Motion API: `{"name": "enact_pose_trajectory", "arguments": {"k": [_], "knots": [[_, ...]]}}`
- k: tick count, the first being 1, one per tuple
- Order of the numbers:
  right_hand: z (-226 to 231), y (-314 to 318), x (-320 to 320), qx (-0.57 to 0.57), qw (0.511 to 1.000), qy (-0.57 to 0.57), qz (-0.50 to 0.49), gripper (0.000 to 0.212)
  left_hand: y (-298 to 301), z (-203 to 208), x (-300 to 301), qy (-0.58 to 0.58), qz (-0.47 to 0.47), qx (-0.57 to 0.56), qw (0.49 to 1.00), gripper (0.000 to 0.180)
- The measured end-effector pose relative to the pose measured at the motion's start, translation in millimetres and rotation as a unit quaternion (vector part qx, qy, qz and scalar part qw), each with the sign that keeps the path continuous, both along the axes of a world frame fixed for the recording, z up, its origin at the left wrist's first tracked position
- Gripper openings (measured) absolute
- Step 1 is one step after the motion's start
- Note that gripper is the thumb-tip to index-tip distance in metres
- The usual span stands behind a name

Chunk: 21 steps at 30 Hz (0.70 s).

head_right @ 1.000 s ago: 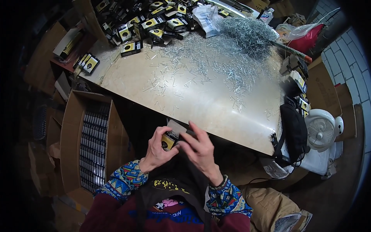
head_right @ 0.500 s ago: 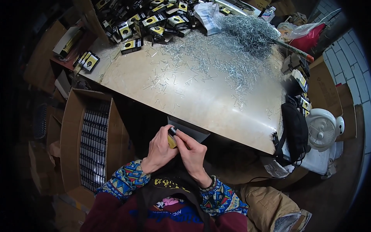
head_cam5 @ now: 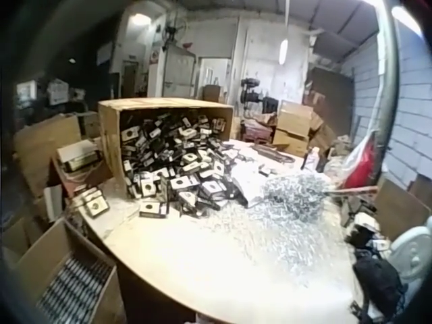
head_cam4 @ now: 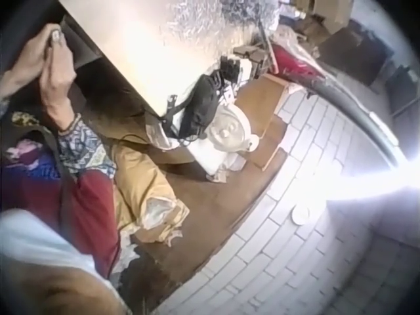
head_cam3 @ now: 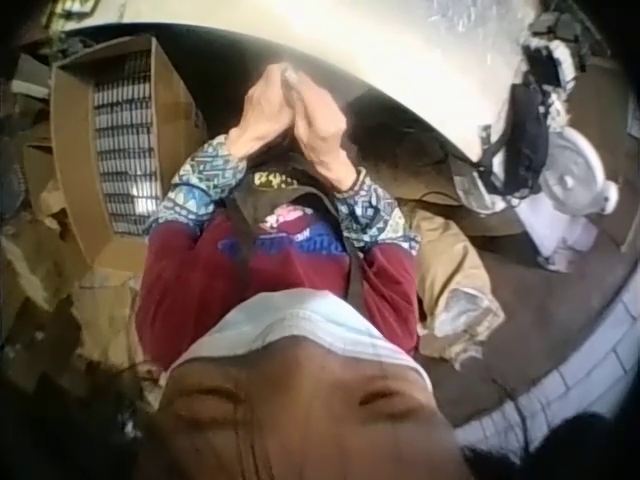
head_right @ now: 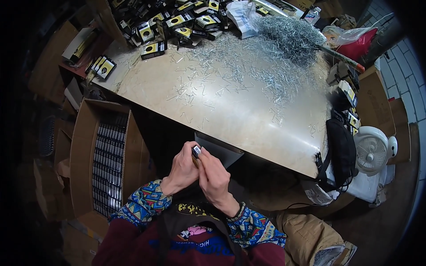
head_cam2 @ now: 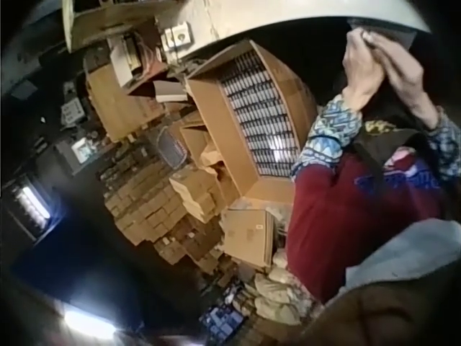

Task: Packing small yellow and black boxes into a larger container on a workbench.

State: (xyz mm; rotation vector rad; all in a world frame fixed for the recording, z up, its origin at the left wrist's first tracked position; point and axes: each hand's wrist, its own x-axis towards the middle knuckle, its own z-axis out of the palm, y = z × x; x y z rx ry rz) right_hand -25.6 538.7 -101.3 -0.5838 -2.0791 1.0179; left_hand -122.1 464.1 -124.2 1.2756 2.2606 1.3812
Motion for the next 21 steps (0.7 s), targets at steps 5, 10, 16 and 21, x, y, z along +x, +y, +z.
{"name": "enact_pose_trajectory", "arguments": {"k": [5, 10, 16, 21], "knots": [[-19, 17, 4, 0.142, 0.988, 0.06, 0.032, 0.022, 12, 8, 3, -0.033, -0.012, 0.005, 0.999, 0.039], [-13, 54, 16, 0.124, 0.992, 0.0, 0.024, 0.024, 25, 15, 6, -0.016, -0.024, -0.014, 0.999, 0.065], [-5, 138, 47, 0.19, 0.978, -0.044, -0.075, 0.033, 28, 23, -6, 0.016, -0.048, 0.048, 0.998, 0.068], [-8, 149, 25, 0.239, 0.965, -0.043, -0.093, 0.029, 36, 12, -23, 0.035, -0.041, 0.093, 0.994, 0.051]]}}
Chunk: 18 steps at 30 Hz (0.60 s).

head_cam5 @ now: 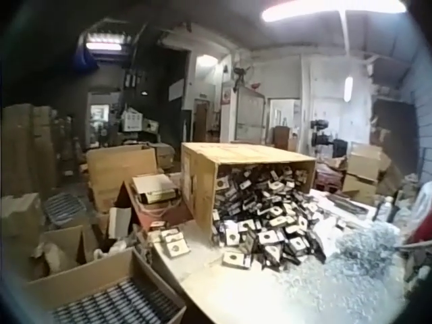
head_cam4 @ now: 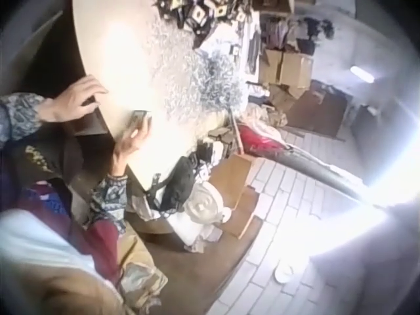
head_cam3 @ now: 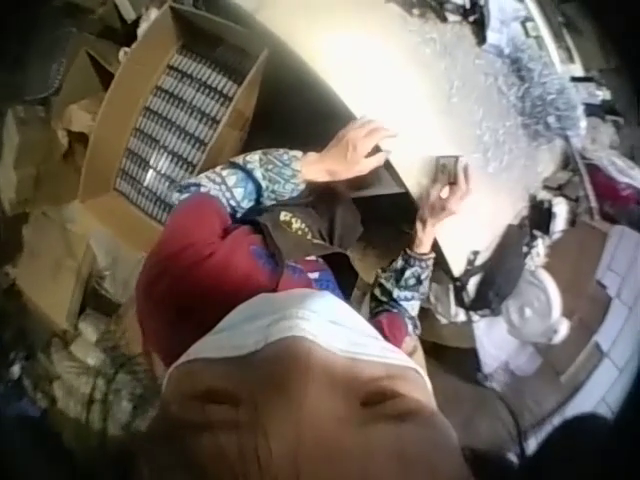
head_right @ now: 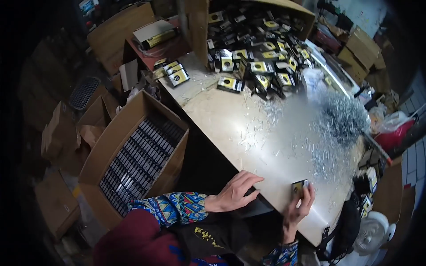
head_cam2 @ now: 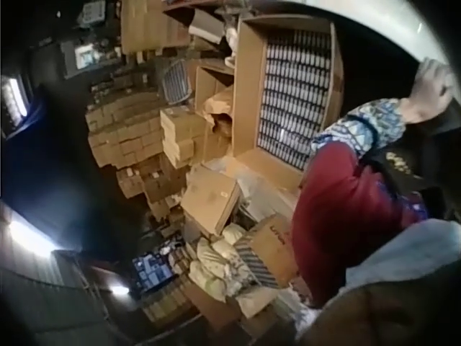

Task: Packing small yellow and black boxes into a larger container on a workbench.

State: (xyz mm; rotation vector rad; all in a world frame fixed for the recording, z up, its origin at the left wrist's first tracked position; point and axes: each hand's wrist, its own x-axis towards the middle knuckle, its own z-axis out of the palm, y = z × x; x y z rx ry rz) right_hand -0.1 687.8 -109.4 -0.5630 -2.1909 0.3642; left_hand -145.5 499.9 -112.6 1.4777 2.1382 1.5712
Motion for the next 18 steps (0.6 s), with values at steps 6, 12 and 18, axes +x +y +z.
{"name": "enact_pose_trajectory", "arguments": {"k": [6, 12, 18], "knots": [[17, -63, -76, -0.345, 0.905, 0.147, 0.202, 0.034, 25, 14, -46, -0.204, -0.067, 0.017, 0.977, 0.038], [8, -32, -99, -0.035, 0.973, -0.135, 0.184, 0.041, -54, 90, -190, 0.1, 0.263, -0.221, 0.934, 0.044], [-1, 4, -197, 0.169, 0.95, -0.241, 0.099, 0.042, 5, 39, -304, 0.33, 0.17, -0.188, 0.91, 0.066]]}}
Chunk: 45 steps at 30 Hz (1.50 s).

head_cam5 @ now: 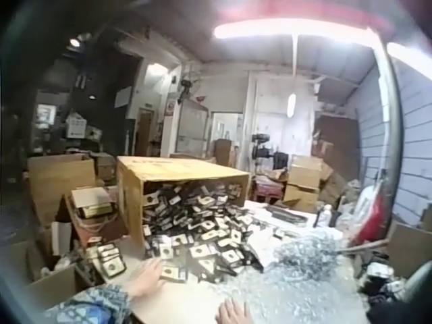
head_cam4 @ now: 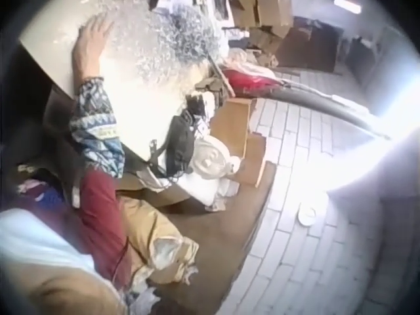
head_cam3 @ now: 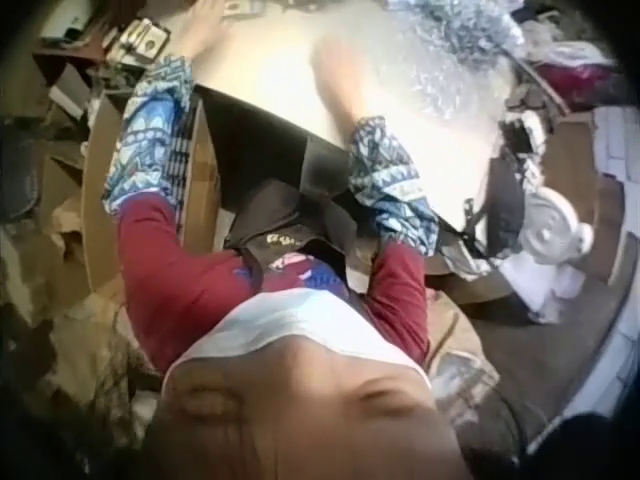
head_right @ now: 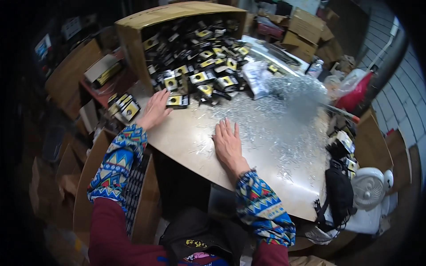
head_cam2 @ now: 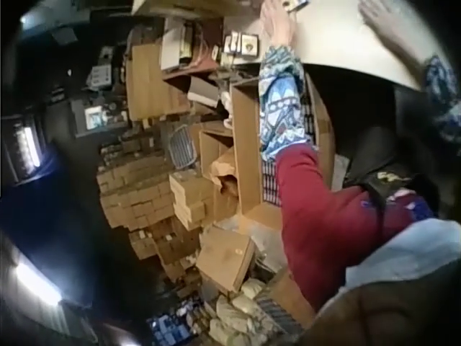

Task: Packing small yellow and black boxes into a larger container on a workbench.

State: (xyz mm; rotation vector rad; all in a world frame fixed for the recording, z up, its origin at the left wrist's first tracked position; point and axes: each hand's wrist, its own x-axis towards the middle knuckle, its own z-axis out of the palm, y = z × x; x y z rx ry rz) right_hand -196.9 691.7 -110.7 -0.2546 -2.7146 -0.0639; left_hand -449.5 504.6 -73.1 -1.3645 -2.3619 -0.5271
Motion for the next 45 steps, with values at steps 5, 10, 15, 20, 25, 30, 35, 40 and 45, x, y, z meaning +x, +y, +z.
{"name": "enact_pose_trajectory", "arguments": {"k": [5, 10, 15, 20, 25, 30, 35, 40, 45], "knots": [[1, 1, 51, -0.095, 0.99, -0.101, -0.039, 0.045, 21, -13, -30, -0.106, 0.034, -0.167, 0.98, 0.06], [-1, 42, 101, -0.154, 0.988, 0.016, -0.009, 0.045, 29, -3, 4, -0.068, 0.095, -0.152, 0.981, 0.051], [-4, 35, 81, -0.12, 0.991, -0.053, -0.016, 0.048, 7, -16, 58, -0.413, -0.024, 0.167, 0.895, 0.046], [-8, 52, 71, -0.128, 0.979, -0.037, -0.156, 0.044, -21, 13, 132, -0.705, -0.073, 0.289, 0.644, 0.035], [-4, 26, 101, -0.149, 0.987, -0.026, -0.051, 0.037, -70, 0, 179, -0.791, -0.021, 0.303, 0.531, 0.04], [3, 22, 119, -0.23, 0.973, 0.006, -0.007, 0.037, -67, -13, 225, -0.822, -0.025, 0.3, 0.484, 0.03], [-3, 28, 118, -0.095, 0.992, 0.014, -0.087, 0.036, -64, -29, 244, -0.83, -0.031, 0.281, 0.482, 0.026], [-2, 25, 141, -0.279, 0.96, 0.002, 0.016, 0.04, -92, -63, 255, -0.837, 0.039, 0.288, 0.464, 0.025], [9, 20, 141, -0.22, 0.975, -0.016, 0.004, 0.045, -118, -123, 282, -0.866, 0.06, 0.208, 0.451, 0.022]]}}
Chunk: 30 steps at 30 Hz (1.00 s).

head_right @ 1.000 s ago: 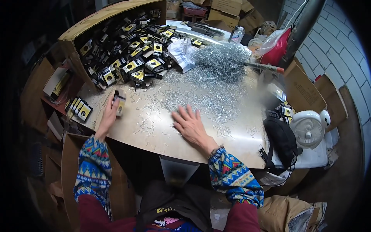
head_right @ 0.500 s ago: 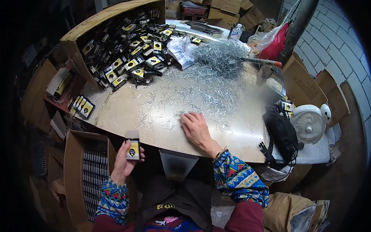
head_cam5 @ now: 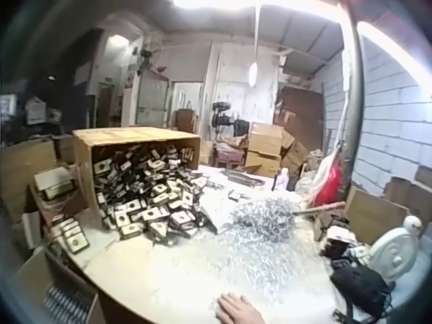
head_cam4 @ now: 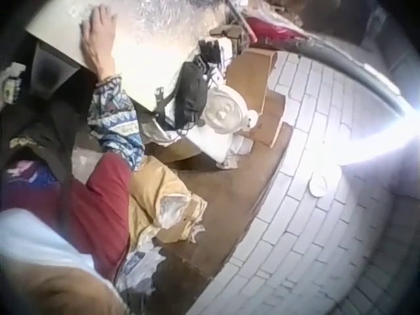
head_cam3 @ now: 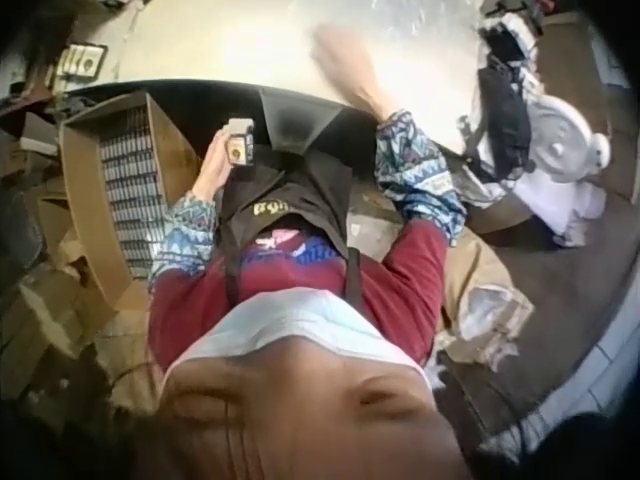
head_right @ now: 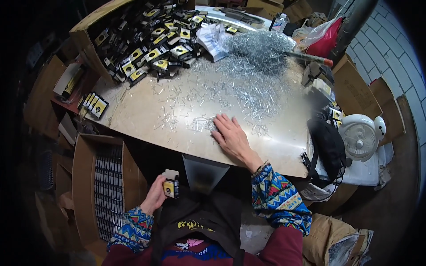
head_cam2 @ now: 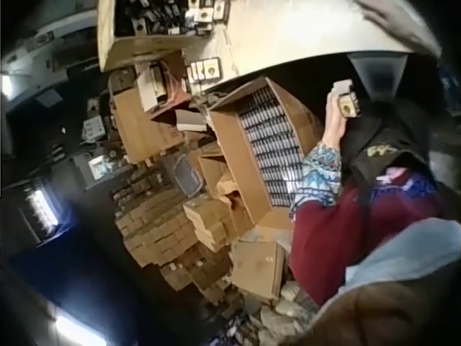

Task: Packing small yellow and black boxes into a larger container on a workbench.

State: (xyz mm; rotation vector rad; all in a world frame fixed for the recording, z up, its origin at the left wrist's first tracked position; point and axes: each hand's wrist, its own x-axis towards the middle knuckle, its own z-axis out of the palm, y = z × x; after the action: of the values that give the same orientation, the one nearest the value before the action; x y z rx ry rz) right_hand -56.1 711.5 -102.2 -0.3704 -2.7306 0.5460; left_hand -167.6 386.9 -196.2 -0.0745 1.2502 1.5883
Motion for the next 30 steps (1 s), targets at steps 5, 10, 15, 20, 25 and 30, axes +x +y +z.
{"name": "enact_pose_trajectory", "arguments": {"k": [5, 10, 15, 20, 25, 30], "knots": [[-9, -6, -21, -0.013, 0.997, 0.037, -0.07, 0.052, 4, -36, 36, 0.126, -0.144, -0.134, 0.972, 0.023], [-8, -49, -41, 0.064, 0.997, -0.037, 0.016, 0.045, 25, -26, 64, 0.098, -0.179, -0.027, 0.979, 0.025], [-14, -110, -15, 0.054, 0.995, -0.023, -0.077, 0.047, 24, -27, 87, -0.043, -0.049, -0.038, 0.997, 0.017], [20, -134, 19, 0.05, 0.994, -0.088, -0.05, 0.046, 22, -13, 82, -0.047, -0.066, -0.041, 0.996, 0.015], [46, -122, 42, -0.236, 0.972, -0.007, -0.013, 0.039, 18, -1, 87, 0.079, -0.115, -0.029, 0.99, 0.035], [-21, -144, 54, -0.06, 0.998, 0.004, -0.019, 0.034, 24, -1, 100, 0.489, -0.222, -0.111, 0.836, 0.065]]}}
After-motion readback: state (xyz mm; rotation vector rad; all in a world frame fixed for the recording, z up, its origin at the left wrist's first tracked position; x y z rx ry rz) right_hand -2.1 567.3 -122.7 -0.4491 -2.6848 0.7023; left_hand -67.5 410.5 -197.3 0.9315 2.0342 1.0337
